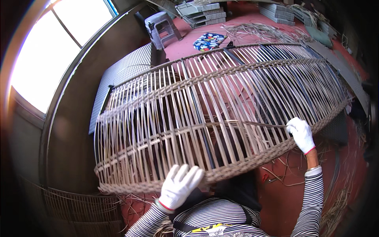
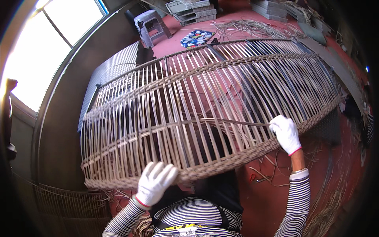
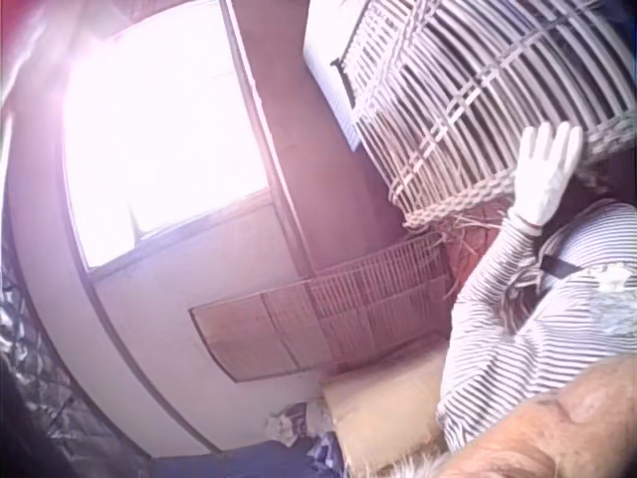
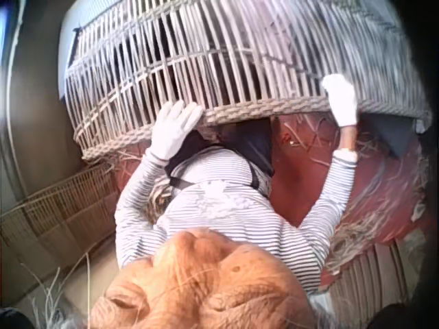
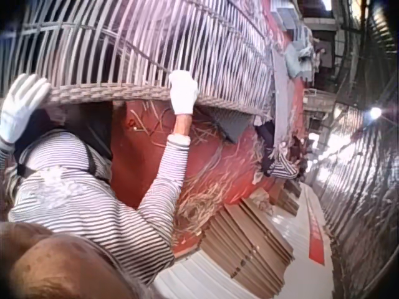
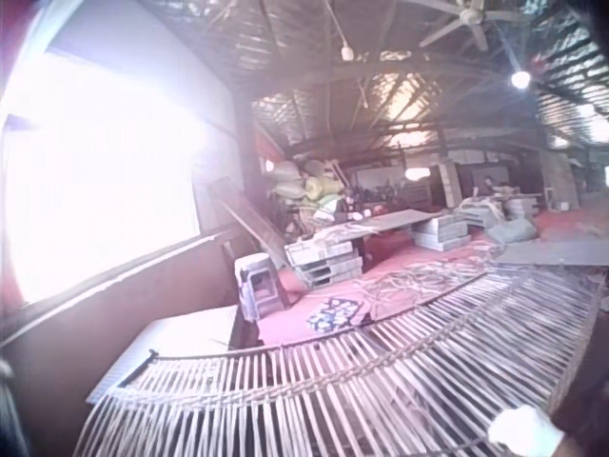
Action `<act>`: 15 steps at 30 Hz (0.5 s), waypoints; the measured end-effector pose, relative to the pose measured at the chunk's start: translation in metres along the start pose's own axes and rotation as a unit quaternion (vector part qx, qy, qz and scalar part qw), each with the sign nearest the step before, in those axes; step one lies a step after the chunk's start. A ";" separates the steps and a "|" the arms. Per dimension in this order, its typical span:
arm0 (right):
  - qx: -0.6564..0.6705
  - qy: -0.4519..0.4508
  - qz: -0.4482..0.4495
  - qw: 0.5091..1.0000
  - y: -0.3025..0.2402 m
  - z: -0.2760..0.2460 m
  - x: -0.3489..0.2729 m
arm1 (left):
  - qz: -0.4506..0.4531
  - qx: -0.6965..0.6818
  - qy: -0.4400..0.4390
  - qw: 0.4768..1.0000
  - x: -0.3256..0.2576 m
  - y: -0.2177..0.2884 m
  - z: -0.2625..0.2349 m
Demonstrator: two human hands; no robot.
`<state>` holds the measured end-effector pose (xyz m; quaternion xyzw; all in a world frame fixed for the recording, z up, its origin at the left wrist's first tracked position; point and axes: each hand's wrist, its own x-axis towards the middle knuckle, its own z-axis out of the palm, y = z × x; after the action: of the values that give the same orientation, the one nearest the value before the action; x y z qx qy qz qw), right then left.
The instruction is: The person weaves thin strips of material through the vertical ribs of a large cylindrical basket frame. They repeatedly thread, pull, and adjust the strips by hand to form a tight lattice pattern around the basket's circumference.
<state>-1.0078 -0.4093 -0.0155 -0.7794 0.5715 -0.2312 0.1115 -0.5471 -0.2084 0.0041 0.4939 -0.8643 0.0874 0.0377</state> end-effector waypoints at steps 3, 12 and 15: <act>0.096 -0.078 -0.019 0.992 -0.042 -0.017 -0.023 | -0.030 0.032 0.042 0.998 -0.017 -0.031 -0.023; 0.207 -0.260 0.053 0.942 -0.119 -0.017 -0.036 | -0.065 0.089 -0.067 0.992 -0.093 -0.076 -0.003; 0.115 -0.147 -0.116 0.976 -0.125 -0.031 -0.032 | -0.127 0.006 -0.063 0.990 -0.086 -0.069 -0.022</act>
<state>-0.9256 -0.3361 0.0591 -0.8479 0.4240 -0.1895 0.2558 -0.4442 -0.1658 0.0201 0.6041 -0.7949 0.0553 -0.0091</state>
